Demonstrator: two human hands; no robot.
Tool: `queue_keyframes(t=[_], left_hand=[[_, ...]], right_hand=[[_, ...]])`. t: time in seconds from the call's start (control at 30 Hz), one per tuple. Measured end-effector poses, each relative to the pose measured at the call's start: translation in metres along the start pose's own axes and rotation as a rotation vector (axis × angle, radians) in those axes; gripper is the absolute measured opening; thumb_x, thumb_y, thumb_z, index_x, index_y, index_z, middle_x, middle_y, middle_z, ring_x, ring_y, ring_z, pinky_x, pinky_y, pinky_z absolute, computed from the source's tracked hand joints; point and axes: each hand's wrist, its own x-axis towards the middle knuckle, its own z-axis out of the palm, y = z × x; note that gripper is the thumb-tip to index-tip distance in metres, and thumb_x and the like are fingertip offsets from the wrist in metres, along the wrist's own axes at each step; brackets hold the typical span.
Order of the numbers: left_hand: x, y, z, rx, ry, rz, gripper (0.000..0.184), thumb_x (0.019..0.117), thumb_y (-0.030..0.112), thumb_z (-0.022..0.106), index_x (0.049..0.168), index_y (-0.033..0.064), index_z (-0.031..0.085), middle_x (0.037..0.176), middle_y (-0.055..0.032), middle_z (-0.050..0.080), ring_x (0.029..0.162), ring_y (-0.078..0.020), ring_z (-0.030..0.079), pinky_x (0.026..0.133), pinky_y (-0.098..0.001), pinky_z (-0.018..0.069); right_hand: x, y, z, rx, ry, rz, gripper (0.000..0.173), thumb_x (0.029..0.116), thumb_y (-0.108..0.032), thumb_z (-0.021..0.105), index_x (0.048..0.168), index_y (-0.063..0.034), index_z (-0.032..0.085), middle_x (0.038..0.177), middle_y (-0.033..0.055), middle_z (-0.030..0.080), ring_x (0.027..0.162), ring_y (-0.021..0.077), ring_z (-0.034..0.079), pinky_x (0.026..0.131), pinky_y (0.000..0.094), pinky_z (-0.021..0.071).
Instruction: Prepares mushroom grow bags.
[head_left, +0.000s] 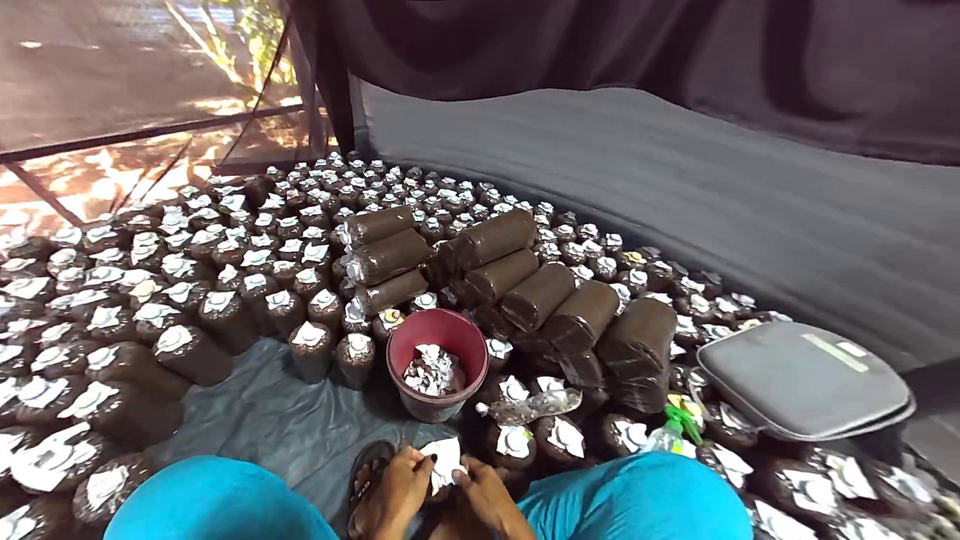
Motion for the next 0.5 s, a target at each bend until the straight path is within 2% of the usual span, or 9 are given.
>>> queue_keyframes(t=[0.07,0.1,0.17,0.23,0.3,0.4,0.5], left_hand=[[0.006,-0.004,0.005,-0.102,-0.002,0.036,0.021,0.0990,0.018,0.063,0.108,0.0000,0.069,0.093,-0.0143,0.070,0.083,-0.0236,0.068,0.080,-0.0432,0.0571],[0.008,-0.006,0.004,-0.158,-0.006,0.018,0.020,0.1002,0.015,0.061,0.109,-0.0013,0.068,0.094,-0.0153,0.070,0.083,-0.0239,0.069,0.079,-0.0427,0.0582],[0.008,-0.007,0.003,-0.192,0.037,-0.052,0.025,0.1014,0.017,0.062,0.117,-0.0015,0.066,0.102,-0.0180,0.071,0.089,-0.0277,0.072,0.082,-0.0463,0.0598],[0.006,-0.006,0.000,-0.117,0.071,-0.078,0.034,0.1004,0.023,0.065,0.127,0.0026,0.065,0.108,-0.0157,0.072,0.093,-0.0281,0.072,0.085,-0.0485,0.0586],[0.010,-0.008,-0.002,-0.043,0.067,-0.062,0.029,0.0991,0.020,0.065,0.123,0.0042,0.067,0.107,-0.0132,0.073,0.092,-0.0257,0.072,0.084,-0.0468,0.0588],[0.013,-0.006,-0.005,-0.045,0.050,-0.020,0.021,0.0976,0.009,0.062,0.116,0.0018,0.069,0.104,-0.0143,0.073,0.092,-0.0253,0.070,0.084,-0.0455,0.0571],[0.005,0.005,-0.008,-0.276,0.050,0.037,0.021,0.0993,0.009,0.060,0.117,-0.0026,0.065,0.106,-0.0184,0.069,0.095,-0.0279,0.069,0.084,-0.0468,0.0581]], right_hand=[[0.000,-0.001,0.000,0.013,0.033,-0.028,0.034,0.1045,-0.031,0.056,0.116,-0.0003,0.067,0.107,0.0187,0.070,0.099,0.0307,0.069,0.093,0.0506,0.0538],[-0.001,-0.002,0.000,0.044,0.046,-0.046,0.031,0.1039,-0.030,0.057,0.111,-0.0013,0.068,0.100,0.0163,0.070,0.091,0.0281,0.069,0.088,0.0484,0.0554],[-0.005,-0.004,0.000,0.128,0.054,-0.075,0.026,0.1028,-0.028,0.059,0.104,-0.0028,0.067,0.091,0.0123,0.068,0.080,0.0232,0.068,0.079,0.0442,0.0569],[-0.010,-0.007,0.001,0.178,0.044,-0.094,0.023,0.1022,-0.026,0.061,0.101,-0.0029,0.067,0.088,0.0110,0.067,0.076,0.0215,0.066,0.076,0.0425,0.0566],[-0.013,-0.011,0.001,0.198,0.029,-0.109,0.022,0.1024,-0.025,0.060,0.099,-0.0039,0.066,0.085,0.0095,0.066,0.073,0.0197,0.065,0.073,0.0405,0.0561],[-0.018,-0.016,-0.001,0.279,0.009,-0.140,0.020,0.1030,-0.022,0.059,0.098,-0.0035,0.065,0.081,0.0076,0.066,0.068,0.0172,0.064,0.068,0.0367,0.0556],[-0.028,-0.026,-0.013,0.467,0.012,-0.214,0.017,0.1046,-0.017,0.056,0.099,-0.0026,0.063,0.078,0.0053,0.067,0.065,0.0137,0.064,0.064,0.0313,0.0564]])
